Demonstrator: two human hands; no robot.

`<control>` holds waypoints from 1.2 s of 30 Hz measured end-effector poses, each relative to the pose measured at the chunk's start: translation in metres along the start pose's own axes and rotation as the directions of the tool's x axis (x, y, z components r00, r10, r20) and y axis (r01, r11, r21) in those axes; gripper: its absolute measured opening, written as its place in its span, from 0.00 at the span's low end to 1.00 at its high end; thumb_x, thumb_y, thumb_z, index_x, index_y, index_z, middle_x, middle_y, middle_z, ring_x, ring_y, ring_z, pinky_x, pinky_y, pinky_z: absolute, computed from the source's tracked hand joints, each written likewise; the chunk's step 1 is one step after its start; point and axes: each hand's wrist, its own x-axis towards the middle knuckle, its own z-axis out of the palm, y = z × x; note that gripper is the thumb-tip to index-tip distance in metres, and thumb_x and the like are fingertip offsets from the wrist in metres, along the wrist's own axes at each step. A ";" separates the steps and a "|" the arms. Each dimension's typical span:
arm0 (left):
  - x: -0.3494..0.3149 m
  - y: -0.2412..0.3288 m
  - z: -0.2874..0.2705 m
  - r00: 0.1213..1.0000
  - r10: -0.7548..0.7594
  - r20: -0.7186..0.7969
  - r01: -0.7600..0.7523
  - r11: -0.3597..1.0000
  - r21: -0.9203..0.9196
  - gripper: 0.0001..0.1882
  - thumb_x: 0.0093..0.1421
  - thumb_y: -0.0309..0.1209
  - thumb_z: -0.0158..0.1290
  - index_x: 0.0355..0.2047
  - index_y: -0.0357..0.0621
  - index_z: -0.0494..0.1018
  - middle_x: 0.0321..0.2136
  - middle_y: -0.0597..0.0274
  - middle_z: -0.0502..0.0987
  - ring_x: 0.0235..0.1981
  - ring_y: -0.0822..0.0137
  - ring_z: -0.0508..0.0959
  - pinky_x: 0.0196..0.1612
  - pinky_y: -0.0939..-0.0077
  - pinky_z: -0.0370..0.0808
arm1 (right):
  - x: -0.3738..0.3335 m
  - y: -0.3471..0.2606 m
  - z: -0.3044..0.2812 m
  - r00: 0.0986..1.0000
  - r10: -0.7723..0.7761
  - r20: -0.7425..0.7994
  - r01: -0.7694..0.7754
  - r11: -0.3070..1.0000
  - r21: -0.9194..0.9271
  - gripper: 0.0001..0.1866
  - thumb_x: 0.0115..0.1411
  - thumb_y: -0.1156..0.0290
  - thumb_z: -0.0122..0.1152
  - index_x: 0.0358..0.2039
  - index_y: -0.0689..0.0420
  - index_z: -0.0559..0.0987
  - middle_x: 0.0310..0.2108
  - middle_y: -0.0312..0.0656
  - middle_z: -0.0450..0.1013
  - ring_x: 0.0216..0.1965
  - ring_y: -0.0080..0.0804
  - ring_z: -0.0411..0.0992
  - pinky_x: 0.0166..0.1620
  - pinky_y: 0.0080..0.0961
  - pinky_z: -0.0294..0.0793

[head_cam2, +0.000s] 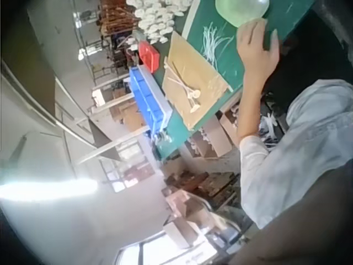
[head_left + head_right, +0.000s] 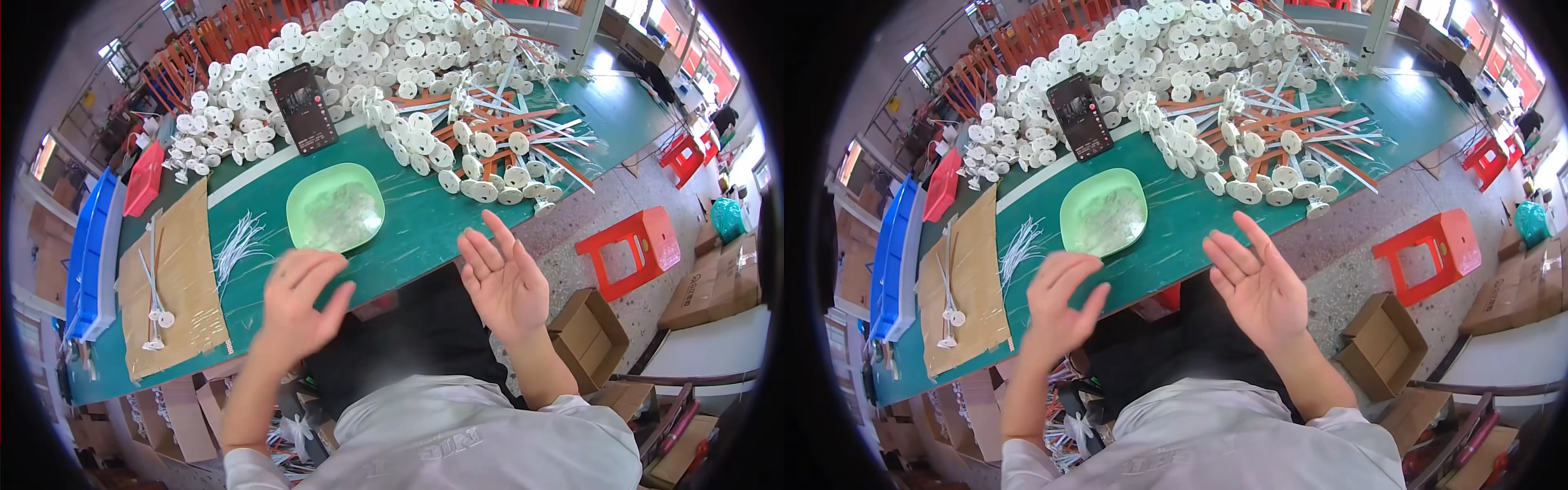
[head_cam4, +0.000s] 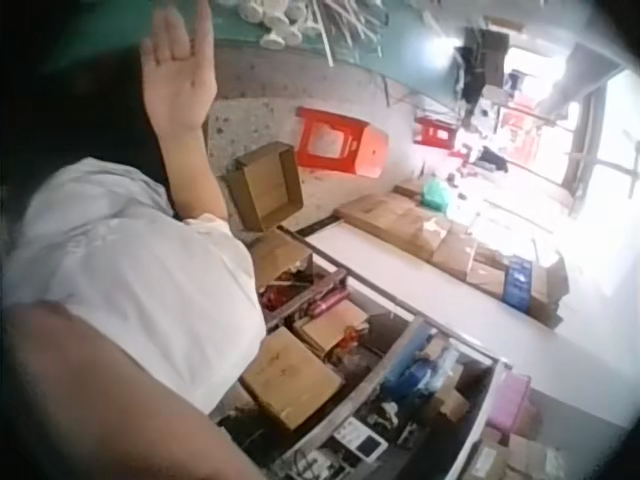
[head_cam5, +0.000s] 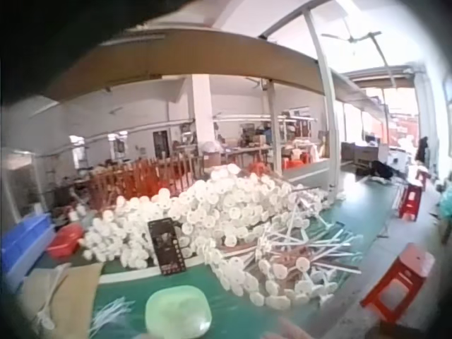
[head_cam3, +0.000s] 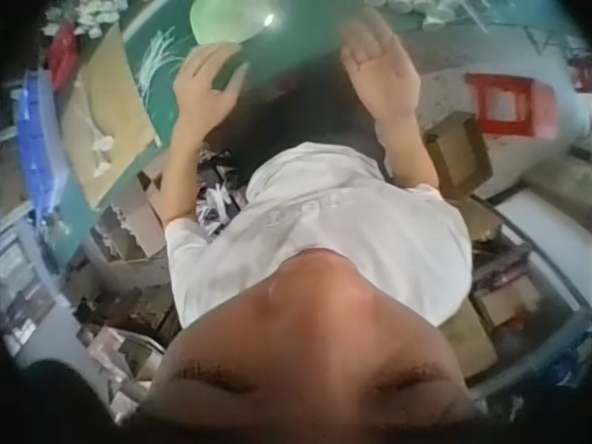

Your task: The person assembles decorative items by inserting white circular discs onto thin orange and silver sticks. They gather the sticks, thread the discs onto them, and place the finished units into a cardboard box. The process is repetitive and performed by hand at a green workbench.

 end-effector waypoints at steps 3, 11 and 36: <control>-0.013 0.036 0.032 0.950 -0.311 0.031 0.254 0.712 -0.655 0.23 0.56 0.24 0.56 0.53 0.34 0.69 0.50 0.48 0.73 0.52 0.58 0.73 0.56 0.64 0.68 | -0.002 0.013 0.001 0.994 0.054 0.094 -0.062 0.994 0.085 0.28 0.71 0.60 0.34 0.68 0.54 0.49 0.59 0.52 0.64 0.63 0.44 0.60 0.61 0.39 0.63; 0.011 0.087 0.083 0.833 -0.474 0.286 0.315 -0.018 -0.949 0.20 0.67 0.26 0.39 0.57 0.27 0.63 0.55 0.42 0.69 0.58 0.52 0.68 0.62 0.59 0.63 | -0.018 0.041 -0.004 0.987 0.048 0.155 -0.064 0.993 0.098 0.28 0.71 0.60 0.32 0.68 0.51 0.45 0.59 0.55 0.64 0.61 0.47 0.63 0.64 0.43 0.60; 0.026 0.063 0.130 0.879 -0.327 0.348 0.466 0.426 -0.775 0.08 0.62 0.24 0.50 0.38 0.33 0.76 0.37 0.55 0.79 0.36 0.68 0.79 0.39 0.76 0.75 | -0.041 0.018 -0.024 0.900 -0.435 -0.022 0.244 0.547 -0.801 0.17 0.61 0.79 0.44 0.50 0.66 0.70 0.46 0.56 0.73 0.49 0.42 0.73 0.50 0.33 0.73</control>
